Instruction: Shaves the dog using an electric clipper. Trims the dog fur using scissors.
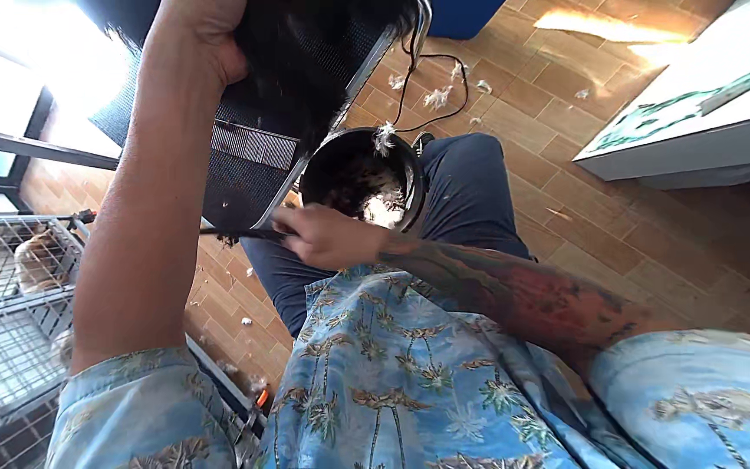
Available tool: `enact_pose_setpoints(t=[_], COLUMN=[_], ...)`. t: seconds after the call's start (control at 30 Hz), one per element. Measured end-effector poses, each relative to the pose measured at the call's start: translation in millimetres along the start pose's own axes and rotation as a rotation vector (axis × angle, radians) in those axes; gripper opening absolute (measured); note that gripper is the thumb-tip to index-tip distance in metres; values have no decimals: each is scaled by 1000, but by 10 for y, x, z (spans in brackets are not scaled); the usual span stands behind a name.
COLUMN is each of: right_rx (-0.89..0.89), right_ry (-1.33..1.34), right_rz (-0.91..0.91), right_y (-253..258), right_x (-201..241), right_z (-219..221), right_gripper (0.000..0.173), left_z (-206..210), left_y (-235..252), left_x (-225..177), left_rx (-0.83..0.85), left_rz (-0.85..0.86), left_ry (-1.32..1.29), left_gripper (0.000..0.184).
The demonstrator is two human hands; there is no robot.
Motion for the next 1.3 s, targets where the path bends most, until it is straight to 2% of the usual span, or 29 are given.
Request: enact_pose_setpoints(t=[0.1, 0.17, 0.23, 0.3, 0.33, 0.4, 0.43, 0.47, 0.57, 0.7, 0.9, 1.1, 1.3], right_rx=[177, 74, -165, -429, -509, -574, -583, -588, -619, -631, -847, -783, -785], right_ry=[471, 707, 873, 911, 894, 843, 824, 798, 718, 581, 582, 480, 486], right_rz=[50, 43, 1, -30, -37, -32, -30, -32, -74, 9, 160, 174, 190], right_y=[-535, -838, -1039, -1080, -1058, -942, -872, -793, -558, -269, -304, -414, -342], right_x=[-450, -665, -784, -763, -700, -514, -399, -289, -14, 80, -15, 115, 186], right_z=[-86, -173, -238, -332, -379, -456, -466, -457, -339, -217, -171, -34, -96], right_gripper=[11, 11, 14, 31, 47, 77, 86, 87, 62, 46, 44, 59, 51], left_z=[-4, 9, 16, 19, 29, 54, 64, 76, 101, 138, 155, 190, 243], left_y=[11, 12, 4, 6, -5, -21, -33, -44, -73, -122, -163, -175, -200], left_x=[-5, -7, 10, 1, -2, -37, -45, -56, -81, -103, -116, -100, -104], left_rx=[35, 8, -12, -26, -35, -80, -101, -111, -143, -158, -192, -153, -131], left_rz=[21, -1, -35, -41, -38, -33, -30, -21, -12, -5, -12, -17, -13], left_ry=[-24, -50, -115, -171, -181, -176, -164, -151, -171, -201, -208, -219, -213], left_gripper=[13, 8, 6, 6, 6, 5, 4, 4, 6, 6, 5, 10, 10])
Point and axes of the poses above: each hand's wrist, its own y-axis towards the middle knuckle, its own z-axis out of the palm, x = y × z, the point moved 3 cm from there along y, towards the middle knuckle, and after that the axes turned 8 degrees about -x, right-handed, at the moved point
